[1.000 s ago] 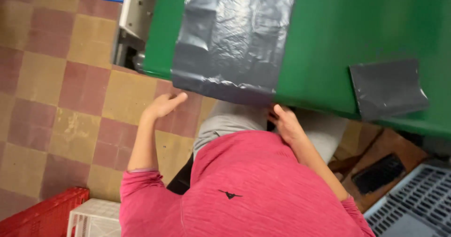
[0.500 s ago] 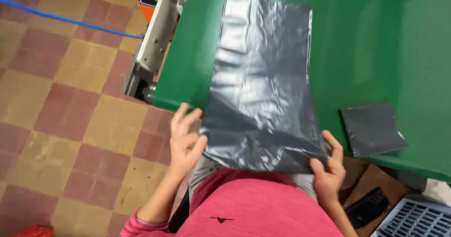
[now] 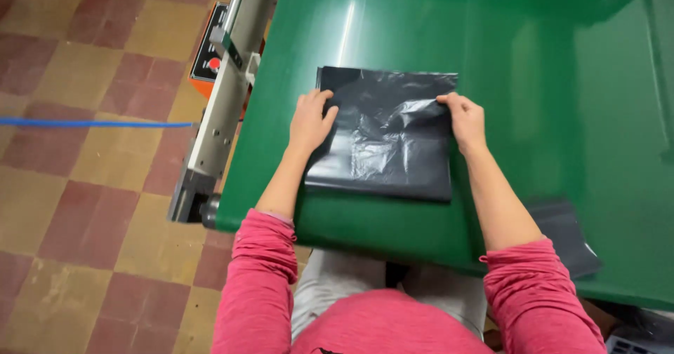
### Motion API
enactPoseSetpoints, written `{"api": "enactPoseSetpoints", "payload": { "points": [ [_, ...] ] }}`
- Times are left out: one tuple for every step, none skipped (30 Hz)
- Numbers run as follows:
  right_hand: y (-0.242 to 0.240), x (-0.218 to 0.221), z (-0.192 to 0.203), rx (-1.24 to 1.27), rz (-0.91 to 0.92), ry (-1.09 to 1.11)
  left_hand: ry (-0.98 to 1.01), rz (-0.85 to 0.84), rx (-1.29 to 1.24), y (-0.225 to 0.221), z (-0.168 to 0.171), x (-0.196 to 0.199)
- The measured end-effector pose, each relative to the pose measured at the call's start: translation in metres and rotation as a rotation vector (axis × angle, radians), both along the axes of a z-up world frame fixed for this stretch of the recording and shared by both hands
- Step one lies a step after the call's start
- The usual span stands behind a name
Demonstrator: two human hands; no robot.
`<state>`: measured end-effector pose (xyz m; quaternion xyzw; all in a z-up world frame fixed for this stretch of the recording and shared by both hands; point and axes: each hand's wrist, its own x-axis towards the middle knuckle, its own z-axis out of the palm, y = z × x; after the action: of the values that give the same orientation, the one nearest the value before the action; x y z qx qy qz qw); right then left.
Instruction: Folding black plastic bags on a workbench and placing them in a crate.
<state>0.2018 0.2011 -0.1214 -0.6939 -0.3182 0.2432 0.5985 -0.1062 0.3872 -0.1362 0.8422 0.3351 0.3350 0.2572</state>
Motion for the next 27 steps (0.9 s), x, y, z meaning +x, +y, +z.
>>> {"api": "enactPoseSetpoints", "payload": {
  "points": [
    [0.008, 0.009, -0.011, 0.002, -0.006, 0.003, 0.003, -0.006, 0.002, 0.005, -0.004, 0.005],
    [0.015, 0.018, -0.022, -0.135, -0.05, -0.209, 0.039, 0.01, 0.047, 0.008, -0.009, 0.009],
    [0.021, 0.026, -0.033, -0.274, -0.095, -0.418, 0.076, 0.025, 0.092, 0.01, -0.015, 0.013],
    [0.029, 0.037, -0.038, -0.279, -0.096, -0.411, 0.082, 0.022, 0.087, 0.01, -0.017, 0.014],
    [0.037, 0.047, -0.043, -0.243, -0.063, -0.741, 0.105, 0.039, 0.097, 0.009, -0.019, 0.015],
    [0.042, 0.055, -0.049, -0.202, -0.022, -1.066, 0.132, 0.055, 0.107, 0.006, -0.02, 0.013],
    [0.051, 0.057, -0.044, -0.209, -0.021, -1.054, 0.143, 0.05, 0.102, 0.005, -0.02, 0.013],
    [0.059, 0.059, -0.039, -0.305, 0.1, -1.019, 0.162, 0.06, 0.134, 0.005, -0.019, 0.014],
    [0.067, 0.062, -0.033, -0.398, 0.222, -0.978, 0.18, 0.069, 0.167, 0.005, -0.018, 0.015],
    [0.073, 0.066, -0.031, -0.401, 0.222, -0.969, 0.188, 0.064, 0.164, 0.005, -0.02, 0.016],
    [0.08, 0.07, -0.029, -0.51, 0.273, -0.935, 0.192, 0.062, 0.177, 0.005, -0.021, 0.016],
    [0.087, 0.074, -0.025, -0.616, 0.325, -0.904, 0.192, 0.063, 0.191, 0.005, -0.022, 0.017],
    [0.091, 0.077, -0.032, -0.616, 0.326, -0.899, 0.197, 0.061, 0.189, 0.002, -0.017, 0.017],
    [0.096, 0.081, -0.037, -0.656, 0.361, -0.951, 0.228, 0.068, 0.193, 0.0, -0.011, 0.019],
    [0.101, 0.084, -0.042, -0.697, 0.395, -1.003, 0.258, 0.075, 0.196, -0.002, -0.005, 0.02],
    [0.103, 0.083, -0.045, -0.697, 0.395, -1.001, 0.259, 0.074, 0.196, -0.01, 0.009, 0.02],
    [0.104, 0.082, -0.047, -0.678, 0.4, -0.968, 0.317, 0.173, 0.309, -0.018, 0.024, 0.02],
    [0.103, 0.08, -0.052, -0.661, 0.401, -0.931, 0.377, 0.268, 0.423, -0.027, 0.039, 0.02],
    [0.093, 0.065, -0.04, -0.663, 0.398, -0.925, 0.379, 0.261, 0.423, -0.028, 0.026, 0.02],
    [0.086, 0.049, -0.028, -0.578, 0.305, -1.015, 0.315, 0.157, 0.174, -0.025, 0.015, 0.02],
    [0.078, 0.032, -0.016, -0.492, 0.21, -1.103, 0.25, 0.053, -0.075, -0.023, 0.003, 0.019],
    [0.058, 0.011, 0.006, -0.495, 0.205, -1.093, 0.259, 0.045, -0.074, -0.014, -0.007, 0.015],
    [0.039, -0.01, 0.028, -0.292, 0.132, -1.148, -0.009, -0.096, -0.737, -0.006, -0.018, 0.011],
    [0.016, -0.032, 0.049, -0.094, 0.063, -1.192, -0.294, -0.227, -1.401, -0.001, -0.03, 0.005],
    [-0.008, -0.049, 0.058, -0.105, 0.061, -1.18, -0.279, -0.225, -1.411, -0.005, -0.02, -0.007],
    [-0.032, -0.066, 0.068, -0.044, 0.11, -1.123, -0.389, -0.226, -1.51, -0.007, -0.01, -0.019],
    [-0.056, -0.082, 0.079, 0.017, 0.157, -1.064, -0.501, -0.223, -1.607, -0.011, 0.001, -0.031]
  ]
}}
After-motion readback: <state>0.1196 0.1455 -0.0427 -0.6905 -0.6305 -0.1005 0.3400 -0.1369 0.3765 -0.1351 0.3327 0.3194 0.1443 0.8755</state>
